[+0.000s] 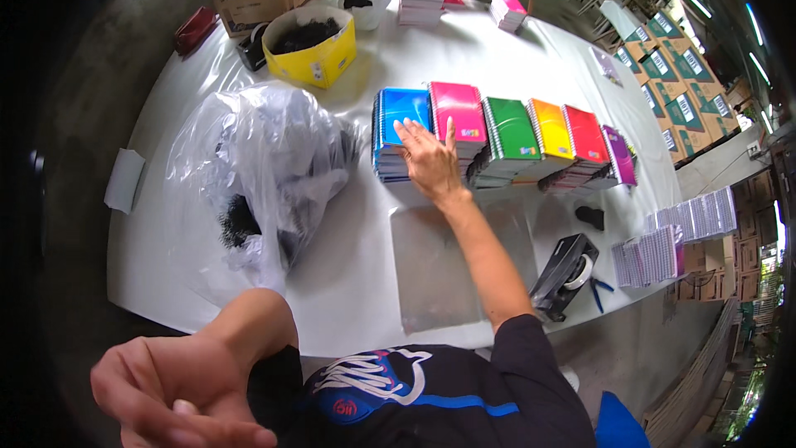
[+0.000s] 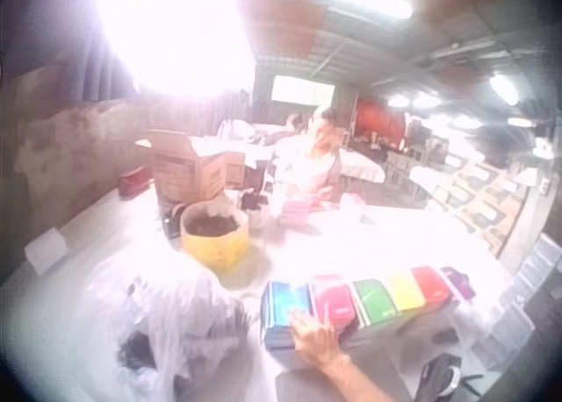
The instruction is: The person picks up several colorful notepads one by one, stacks them together, and places the stack into a plastic bag before sealing the bag with tape.
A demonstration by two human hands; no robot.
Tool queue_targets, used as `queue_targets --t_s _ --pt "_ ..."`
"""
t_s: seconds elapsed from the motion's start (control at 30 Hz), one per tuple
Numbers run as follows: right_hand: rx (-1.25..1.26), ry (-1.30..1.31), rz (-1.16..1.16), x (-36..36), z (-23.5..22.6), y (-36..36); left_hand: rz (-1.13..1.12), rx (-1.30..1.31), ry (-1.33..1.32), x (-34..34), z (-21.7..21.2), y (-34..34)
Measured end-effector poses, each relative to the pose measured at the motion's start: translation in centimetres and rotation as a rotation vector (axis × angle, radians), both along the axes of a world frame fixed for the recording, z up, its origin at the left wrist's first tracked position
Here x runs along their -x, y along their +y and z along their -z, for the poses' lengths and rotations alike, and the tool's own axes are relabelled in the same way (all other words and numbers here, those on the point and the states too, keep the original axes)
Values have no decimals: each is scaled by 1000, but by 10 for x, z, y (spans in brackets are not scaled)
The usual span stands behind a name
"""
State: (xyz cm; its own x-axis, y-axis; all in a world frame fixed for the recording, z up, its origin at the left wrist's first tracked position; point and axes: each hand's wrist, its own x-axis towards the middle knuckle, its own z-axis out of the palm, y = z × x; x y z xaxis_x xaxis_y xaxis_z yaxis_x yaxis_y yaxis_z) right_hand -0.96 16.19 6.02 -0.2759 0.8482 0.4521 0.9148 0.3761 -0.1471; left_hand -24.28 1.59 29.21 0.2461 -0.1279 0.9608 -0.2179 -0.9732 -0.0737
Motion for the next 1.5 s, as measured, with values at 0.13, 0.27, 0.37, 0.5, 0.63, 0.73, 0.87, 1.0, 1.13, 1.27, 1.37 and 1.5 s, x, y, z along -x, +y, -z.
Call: queue_targets --t_s 0.13,0.27,0.37,0.5,0.63,0.73,0.87,1.0,1.13,1.27,1.37,1.5 --pt "-358 168 11 -25 -27 -28 327 433 -525 -28 52 8" --pt "-388 215 -268 -14 -70 -84 769 1617 -685 -69 141 22" --pt "52 176 -565 -6 -89 -113 1225 1842 -666 -93 182 32" --pt "-80 241 -265 -59 -73 -43 622 1821 -381 -95 189 43" --pt "-13 -163 21 -111 -5 11 933 1763 -420 -105 200 41" --pt "67 223 -80 -103 -30 1 1239 1625 -551 -100 204 34" --pt "336 1351 -567 -110 -82 -28 1286 1798 -500 -113 220 40" --pt "646 709 -963 -117 -84 -25 1715 1692 -542 -139 221 27" --pt "582 260 -566 -124 -98 -37 1423 1885 -427 -135 251 16" --pt "258 -76 47 -192 -48 -46 1546 1975 -525 -152 248 12" --pt "147 -105 28 -204 -30 -38 1488 1959 -436 -150 243 17" --pt "149 117 -45 -204 -42 -36 1275 1965 -434 -151 235 17"
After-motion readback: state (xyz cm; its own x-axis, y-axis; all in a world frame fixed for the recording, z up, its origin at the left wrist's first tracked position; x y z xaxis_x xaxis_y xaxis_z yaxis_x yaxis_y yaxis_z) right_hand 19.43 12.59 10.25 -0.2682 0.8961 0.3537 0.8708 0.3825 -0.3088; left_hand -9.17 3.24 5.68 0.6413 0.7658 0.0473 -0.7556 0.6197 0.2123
